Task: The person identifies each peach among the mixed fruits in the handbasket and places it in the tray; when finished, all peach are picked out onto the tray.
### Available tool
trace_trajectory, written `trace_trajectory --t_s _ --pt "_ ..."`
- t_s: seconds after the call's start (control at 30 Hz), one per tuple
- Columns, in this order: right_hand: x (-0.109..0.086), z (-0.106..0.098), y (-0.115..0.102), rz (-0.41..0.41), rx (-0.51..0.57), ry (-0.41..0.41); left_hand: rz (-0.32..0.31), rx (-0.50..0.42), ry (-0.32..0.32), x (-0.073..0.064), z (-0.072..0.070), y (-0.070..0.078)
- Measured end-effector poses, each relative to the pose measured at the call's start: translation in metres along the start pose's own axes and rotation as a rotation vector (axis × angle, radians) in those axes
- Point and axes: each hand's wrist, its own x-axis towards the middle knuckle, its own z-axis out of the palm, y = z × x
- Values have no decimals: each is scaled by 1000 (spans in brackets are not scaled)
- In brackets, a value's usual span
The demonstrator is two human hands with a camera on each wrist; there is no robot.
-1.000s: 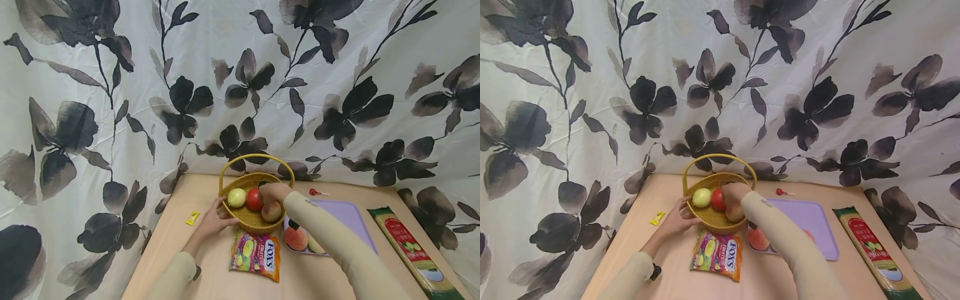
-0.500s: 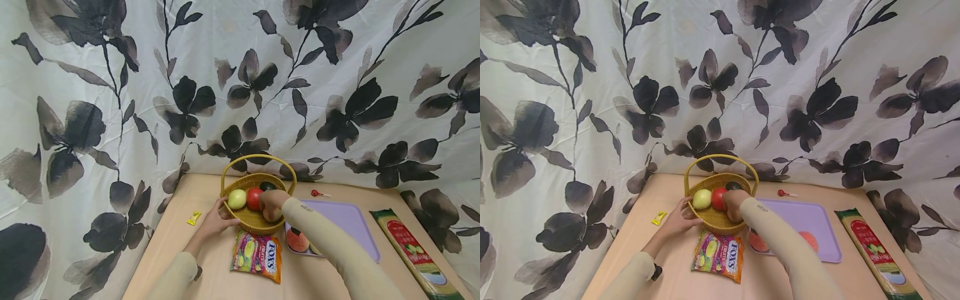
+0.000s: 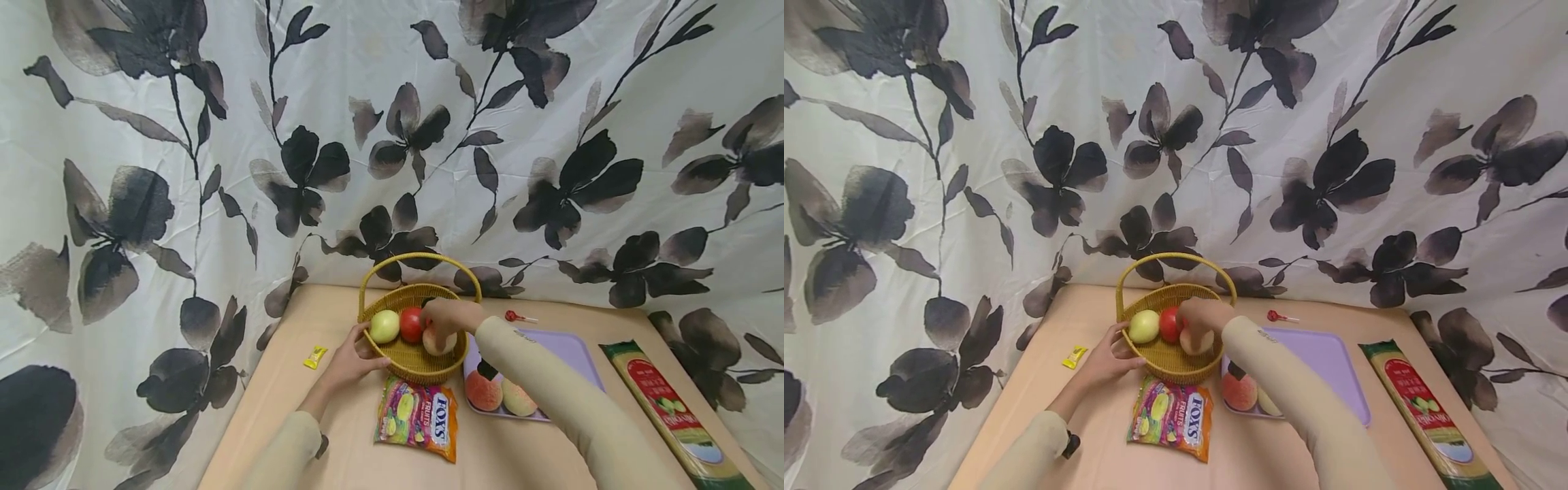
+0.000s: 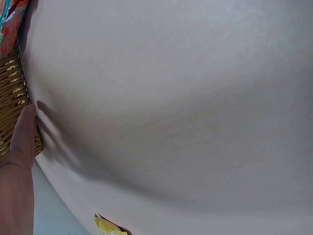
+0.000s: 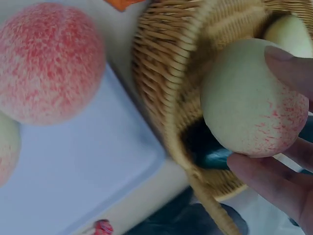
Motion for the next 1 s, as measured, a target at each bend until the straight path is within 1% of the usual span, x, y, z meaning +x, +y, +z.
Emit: trace_trajectory --t_s 0.17,0.33,0.47,0.6,0.7,0.77,0.9,1.0 --pt "-23 -14 -1 -54 1 13 -8 -17 -7 0 1 1" --pt "-52 -26 2 -95 -26 27 0 -16 3 2 1 1" --pt "-74 -29 13 -85 9 52 -5 -2 12 1 0 2" --pt "-93 -25 38 -120 51 115 -5 11 16 1 -1 3" --pt "-112 -20 58 -139 99 150 -4 32 18 2 -1 3" --pt "-126 -16 71 -136 143 167 -10 43 20 2 -2 4" --pt "-157 -5 100 -78 211 195 -23 62 15 3 -2 3" --pt "-180 5 124 12 245 189 -29 71 10 3 -1 2"
